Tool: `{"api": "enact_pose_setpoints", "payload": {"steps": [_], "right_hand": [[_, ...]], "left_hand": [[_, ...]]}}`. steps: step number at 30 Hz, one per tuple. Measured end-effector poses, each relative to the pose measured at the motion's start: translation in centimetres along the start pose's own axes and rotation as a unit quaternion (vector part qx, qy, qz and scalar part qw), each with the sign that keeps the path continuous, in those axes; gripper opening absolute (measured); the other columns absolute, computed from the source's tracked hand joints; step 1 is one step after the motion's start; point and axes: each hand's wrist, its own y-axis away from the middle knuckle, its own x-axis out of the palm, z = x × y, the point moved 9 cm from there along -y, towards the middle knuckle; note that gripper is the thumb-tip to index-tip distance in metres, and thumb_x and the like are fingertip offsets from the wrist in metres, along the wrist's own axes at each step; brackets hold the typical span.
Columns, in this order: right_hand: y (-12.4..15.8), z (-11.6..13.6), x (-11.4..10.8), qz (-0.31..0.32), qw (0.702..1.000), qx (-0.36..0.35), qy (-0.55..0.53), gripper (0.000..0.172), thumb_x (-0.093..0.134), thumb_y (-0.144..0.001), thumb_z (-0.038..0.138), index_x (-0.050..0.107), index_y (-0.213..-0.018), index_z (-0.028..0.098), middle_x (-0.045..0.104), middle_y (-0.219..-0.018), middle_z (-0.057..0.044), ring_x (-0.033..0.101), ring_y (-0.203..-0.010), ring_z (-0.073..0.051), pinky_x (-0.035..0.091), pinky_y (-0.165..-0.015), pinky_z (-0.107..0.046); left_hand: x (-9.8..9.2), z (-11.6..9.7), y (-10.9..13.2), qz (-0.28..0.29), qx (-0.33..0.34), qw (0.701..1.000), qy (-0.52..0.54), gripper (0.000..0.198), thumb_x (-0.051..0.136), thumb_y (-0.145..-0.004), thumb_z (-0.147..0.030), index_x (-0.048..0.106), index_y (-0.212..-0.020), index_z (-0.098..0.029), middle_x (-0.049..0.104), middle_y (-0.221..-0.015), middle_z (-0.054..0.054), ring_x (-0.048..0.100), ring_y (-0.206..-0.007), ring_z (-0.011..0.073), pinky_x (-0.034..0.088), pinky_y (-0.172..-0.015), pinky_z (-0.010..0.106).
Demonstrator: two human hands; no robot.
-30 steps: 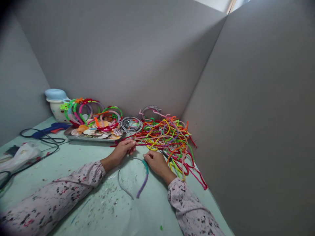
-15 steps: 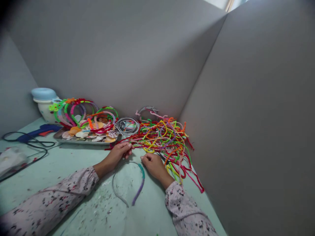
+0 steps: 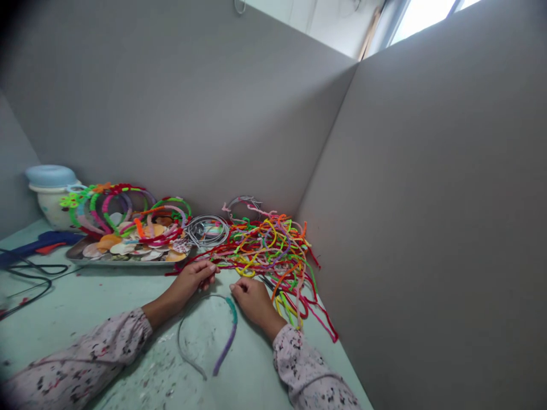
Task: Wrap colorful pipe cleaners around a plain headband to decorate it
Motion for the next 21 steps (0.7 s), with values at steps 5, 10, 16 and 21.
{"api": "enact_pose_setpoints", "payload": {"steps": [5,10,16,21], "right_hand": [[0.3,0.2,-0.2,-0.017,1.000,-0.011,0.005,0.024,0.052,-0.084,0.032,0.061,-0.068,0.018,0.058,-0.064,0.000,0.051,-0.062,-0.014,0.035,-0.059,-0.024],[0.4,0.5,-0.3,-0.011,1.000,-0.009,0.000,0.023,0.052,-0.084,0.032,0.062,-0.070,0.017,0.060,-0.066,0.000,0.052,-0.064,-0.014,0.036,-0.060,-0.024],[0.5,0.0,-0.3,0.003,0.999,0.009,-0.037,0.025,0.052,-0.084,0.035,0.060,-0.067,0.018,0.054,-0.061,0.002,0.047,-0.059,-0.012,0.036,-0.058,-0.024],[0.3,-1.6,0.0,0.011,0.994,0.042,-0.102,0.025,0.051,-0.085,0.039,0.058,-0.072,0.019,0.049,-0.054,0.005,0.043,-0.048,-0.011,0.033,-0.049,-0.023]], "left_hand": [[-0.1,-0.1,-0.2,0.003,0.012,1.000,-0.010,0.032,0.062,-0.077,-0.046,0.061,-0.076,-0.014,0.055,-0.061,0.000,0.044,-0.047,0.0082,0.029,-0.046,0.021],[0.0,0.1,-0.2,0.010,-0.009,1.000,-0.012,0.033,0.061,-0.077,-0.045,0.061,-0.080,-0.013,0.055,-0.061,-0.001,0.044,-0.046,0.0071,0.028,-0.046,0.020],[-0.2,-0.1,0.0,0.015,-0.001,1.000,-0.002,0.028,0.061,-0.079,-0.040,0.057,-0.073,-0.013,0.056,-0.064,-0.001,0.045,-0.050,0.0065,0.033,-0.050,0.019],[-0.2,0.2,-0.1,0.018,-0.010,1.000,-0.001,0.026,0.060,-0.080,-0.040,0.059,-0.079,-0.014,0.056,-0.065,-0.002,0.046,-0.050,0.0065,0.033,-0.049,0.019]]}}
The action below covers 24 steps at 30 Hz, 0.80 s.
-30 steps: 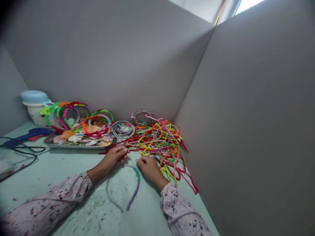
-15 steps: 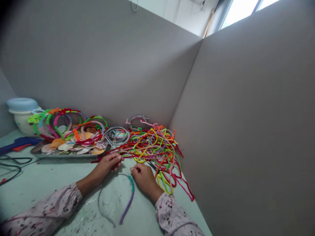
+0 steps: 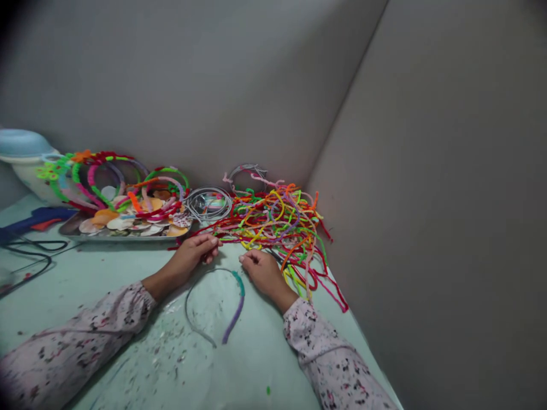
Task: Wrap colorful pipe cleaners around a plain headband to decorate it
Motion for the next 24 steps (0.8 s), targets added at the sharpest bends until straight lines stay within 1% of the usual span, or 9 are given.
{"api": "enact_pose_setpoints", "payload": {"steps": [2,5,8,11,14,17,19,21,24], "right_hand": [[0.0,-0.4,0.1,-0.002,1.000,0.010,-0.015,0.023,0.051,-0.085,0.038,0.058,-0.075,0.019,0.050,-0.056,0.005,0.044,-0.047,-0.011,0.034,-0.048,-0.023],[0.1,0.2,0.3,-0.002,0.999,-0.023,0.022,0.022,0.050,-0.086,0.034,0.060,-0.074,0.018,0.052,-0.059,0.004,0.046,-0.052,-0.010,0.035,-0.052,-0.022],[-0.1,2.0,0.0,0.002,0.995,-0.061,0.082,0.020,0.053,-0.085,0.031,0.062,-0.074,0.018,0.056,-0.063,0.002,0.049,-0.058,-0.011,0.036,-0.056,-0.022],[-1.3,5.5,-1.6,-0.014,0.984,-0.118,0.134,0.017,0.051,-0.087,0.029,0.064,-0.081,0.019,0.061,-0.070,0.001,0.053,-0.063,-0.012,0.039,-0.059,-0.023],[-3.7,10.6,-5.0,-0.106,0.945,-0.209,0.229,0.016,0.049,-0.089,0.027,0.063,-0.089,0.020,0.064,-0.083,-0.002,0.057,-0.075,-0.015,0.041,-0.070,-0.026],[-7.0,13.8,-8.3,-0.218,0.876,-0.240,0.358,0.017,0.050,-0.089,0.027,0.062,-0.098,0.019,0.061,-0.098,-0.008,0.056,-0.089,-0.020,0.041,-0.080,-0.031],[-9.6,14.3,-9.3,-0.240,0.841,-0.234,0.425,0.021,0.054,-0.086,0.026,0.061,-0.104,0.017,0.059,-0.103,-0.011,0.054,-0.092,-0.022,0.040,-0.081,-0.033],[-12.1,13.9,-9.4,-0.231,0.815,-0.229,0.480,0.022,0.059,-0.083,0.029,0.062,-0.101,0.017,0.058,-0.102,-0.012,0.052,-0.094,-0.025,0.039,-0.082,-0.035],[-14.5,12.8,-9.1,-0.225,0.790,-0.224,0.524,0.021,0.059,-0.083,0.031,0.064,-0.099,0.017,0.059,-0.101,-0.013,0.050,-0.095,-0.026,0.038,-0.080,-0.036]], "left_hand": [[0.0,0.0,0.0,0.002,-0.002,1.000,-0.006,0.027,0.059,-0.081,-0.040,0.058,-0.080,-0.014,0.055,-0.064,-0.002,0.045,-0.050,0.0065,0.033,-0.049,0.019],[0.1,-0.1,0.0,0.007,0.009,1.000,-0.015,0.027,0.059,-0.081,-0.040,0.057,-0.077,-0.014,0.055,-0.064,-0.002,0.045,-0.050,0.0068,0.033,-0.049,0.019],[-0.1,-0.3,0.0,0.000,0.020,0.999,-0.025,0.027,0.060,-0.080,-0.041,0.056,-0.077,-0.014,0.053,-0.062,-0.003,0.043,-0.051,0.0070,0.032,-0.049,0.019],[-0.2,0.0,0.1,-0.003,0.003,1.000,-0.029,0.029,0.060,-0.080,-0.043,0.057,-0.080,-0.014,0.054,-0.063,-0.002,0.044,-0.051,0.0069,0.031,-0.049,0.020],[-0.1,0.0,0.0,-0.002,0.003,0.999,-0.035,0.029,0.060,-0.080,-0.042,0.056,-0.077,-0.014,0.053,-0.062,-0.003,0.043,-0.051,0.0068,0.031,-0.049,0.020],[0.2,0.0,0.0,0.003,0.006,0.999,-0.037,0.028,0.059,-0.081,-0.042,0.055,-0.078,-0.014,0.051,-0.060,-0.003,0.041,-0.050,0.0067,0.029,-0.049,0.020],[0.2,0.2,0.0,0.000,-0.006,0.999,-0.044,0.029,0.059,-0.080,-0.043,0.055,-0.078,-0.014,0.050,-0.058,-0.004,0.040,-0.048,0.0065,0.028,-0.048,0.020],[0.3,0.1,0.1,0.002,-0.002,0.999,-0.044,0.029,0.059,-0.080,-0.042,0.055,-0.079,-0.014,0.051,-0.059,-0.003,0.040,-0.049,0.0065,0.028,-0.048,0.020],[0.5,0.2,0.2,0.005,-0.006,0.999,-0.037,0.029,0.060,-0.079,-0.042,0.055,-0.080,-0.014,0.051,-0.059,-0.004,0.040,-0.047,0.0063,0.028,-0.048,0.020]]}}
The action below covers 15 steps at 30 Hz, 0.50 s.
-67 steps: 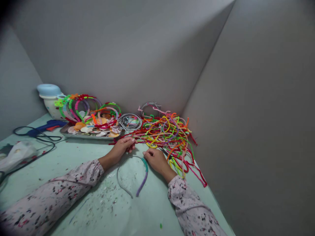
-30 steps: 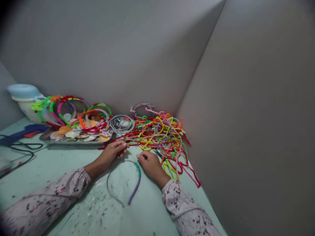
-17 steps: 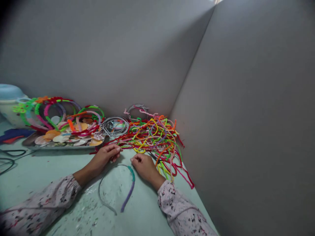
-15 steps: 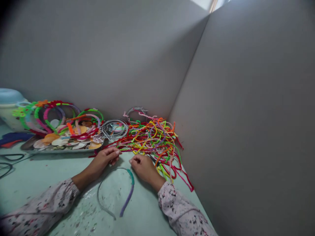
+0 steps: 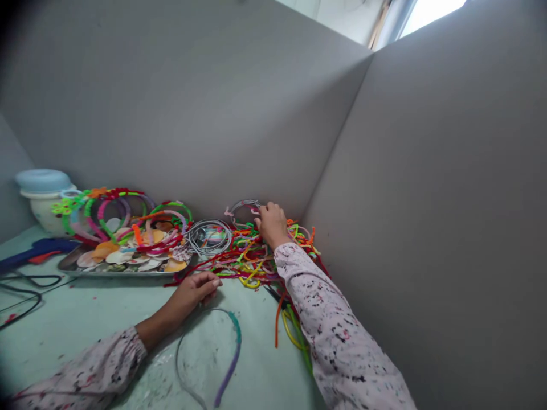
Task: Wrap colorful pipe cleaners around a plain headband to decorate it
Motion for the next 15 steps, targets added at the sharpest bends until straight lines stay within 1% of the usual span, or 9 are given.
{"api": "enact_pose_setpoints", "payload": {"steps": [2,3,5,8,11,13,15], "right_hand": [[-0.4,-0.4,0.8,0.007,1.000,-0.004,0.001,0.017,0.054,-0.087,0.030,0.066,-0.092,0.018,0.060,-0.096,-0.012,0.051,-0.092,-0.025,0.037,-0.078,-0.034],[-0.6,-0.9,1.0,0.008,1.000,0.001,-0.011,0.019,0.050,-0.089,0.029,0.066,-0.089,0.018,0.061,-0.092,-0.011,0.052,-0.089,-0.023,0.037,-0.076,-0.033],[-1.1,-2.4,0.4,-0.006,0.998,0.023,-0.056,0.021,0.047,-0.090,0.029,0.066,-0.091,0.019,0.062,-0.089,-0.009,0.054,-0.081,-0.020,0.037,-0.070,-0.030],[-2.0,-5.9,-2.5,-0.077,0.988,0.069,-0.112,0.022,0.045,-0.089,0.028,0.065,-0.087,0.018,0.064,-0.084,-0.007,0.055,-0.075,-0.018,0.037,-0.068,-0.029],[-2.9,-10.0,-5.9,-0.154,0.968,0.126,-0.155,0.023,0.043,-0.089,0.029,0.063,-0.084,0.018,0.064,-0.075,-0.005,0.055,-0.068,-0.017,0.039,-0.065,-0.028],[-3.3,-12.5,-8.0,-0.198,0.947,0.172,-0.186,0.021,0.045,-0.088,0.030,0.062,-0.086,0.018,0.062,-0.069,-0.003,0.055,-0.062,-0.015,0.040,-0.062,-0.028],[-3.6,-14.1,-9.9,-0.234,0.922,0.189,-0.242,0.021,0.047,-0.087,0.033,0.060,-0.085,0.017,0.062,-0.068,-0.002,0.057,-0.061,-0.014,0.043,-0.060,-0.027]], "left_hand": [[0.0,0.1,0.0,-0.001,-0.004,1.000,0.003,0.029,0.060,-0.078,-0.043,0.055,-0.080,-0.014,0.052,-0.059,-0.004,0.040,-0.047,0.0065,0.029,-0.048,0.020],[0.0,0.0,0.0,-0.002,-0.004,1.000,0.002,0.030,0.060,-0.078,-0.043,0.055,-0.081,-0.014,0.052,-0.059,-0.004,0.041,-0.047,0.0066,0.029,-0.048,0.020],[-0.1,0.0,0.0,-0.003,-0.003,1.000,0.002,0.030,0.060,-0.078,-0.043,0.055,-0.080,-0.014,0.052,-0.059,-0.004,0.041,-0.048,0.0069,0.029,-0.047,0.020],[0.0,-0.1,-0.1,-0.001,0.004,1.000,0.004,0.030,0.061,-0.077,-0.044,0.056,-0.078,-0.014,0.052,-0.058,-0.004,0.041,-0.047,0.0072,0.028,-0.047,0.020],[0.0,-0.2,-0.2,-0.001,0.010,1.000,0.003,0.031,0.061,-0.077,-0.045,0.057,-0.077,-0.014,0.051,-0.057,-0.003,0.041,-0.046,0.0075,0.028,-0.046,0.020],[-0.1,-0.2,-0.1,-0.002,0.010,1.000,-0.002,0.032,0.060,-0.078,-0.046,0.057,-0.077,-0.014,0.051,-0.057,-0.003,0.041,-0.046,0.0078,0.028,-0.046,0.020],[-0.1,-0.3,-0.1,-0.004,0.011,1.000,-0.004,0.032,0.061,-0.077,-0.046,0.058,-0.077,-0.014,0.052,-0.057,-0.003,0.042,-0.047,0.0080,0.028,-0.047,0.020]]}}
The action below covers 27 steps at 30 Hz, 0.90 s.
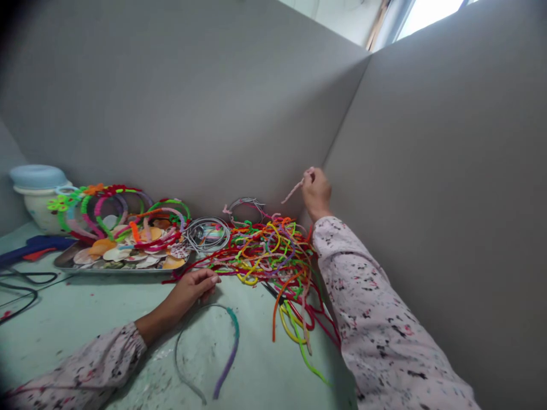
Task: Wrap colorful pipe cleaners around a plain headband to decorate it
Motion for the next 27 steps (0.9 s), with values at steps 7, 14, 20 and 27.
{"api": "enact_pose_setpoints", "payload": {"steps": [7,14,20,27], "right_hand": [[2.4,2.4,-1.5,0.051,0.957,0.122,-0.260,0.020,0.052,-0.086,0.037,0.057,-0.086,0.018,0.063,-0.071,-0.001,0.061,-0.054,-0.009,0.045,-0.047,-0.019],[16.6,3.3,2.6,0.192,0.860,0.279,-0.381,0.025,0.062,-0.078,0.041,0.059,-0.084,0.018,0.064,-0.067,0.001,0.062,-0.051,-0.009,0.048,-0.044,-0.017],[22.1,1.6,2.8,0.155,0.860,0.315,-0.370,0.025,0.062,-0.077,0.043,0.059,-0.081,0.019,0.065,-0.069,0.002,0.063,-0.054,-0.010,0.049,-0.046,-0.018],[22.8,-0.3,3.7,0.149,0.838,0.342,-0.398,0.021,0.065,-0.074,0.038,0.059,-0.079,0.019,0.063,-0.066,0.003,0.059,-0.050,-0.009,0.046,-0.044,-0.018]], "left_hand": [[0.0,-0.6,0.3,0.000,0.000,0.999,0.035,0.034,0.061,-0.078,-0.047,0.060,-0.077,-0.013,0.055,-0.060,-0.001,0.044,-0.047,0.0074,0.030,-0.047,0.020],[-0.1,-0.5,0.3,0.009,0.008,0.994,0.109,0.042,0.050,-0.084,-0.053,0.061,-0.088,-0.012,0.058,-0.067,0.001,0.047,-0.046,0.0066,0.034,-0.046,0.019],[0.0,-1.1,0.3,0.012,0.043,0.998,0.049,0.036,0.054,-0.083,-0.048,0.059,-0.077,-0.013,0.061,-0.069,0.002,0.047,-0.047,0.0068,0.032,-0.047,0.020],[-0.4,-0.7,0.1,-0.013,0.026,0.999,0.027,0.028,0.059,-0.078,-0.042,0.057,-0.075,-0.015,0.057,-0.064,-0.002,0.046,-0.046,0.0073,0.031,-0.046,0.020]]}}
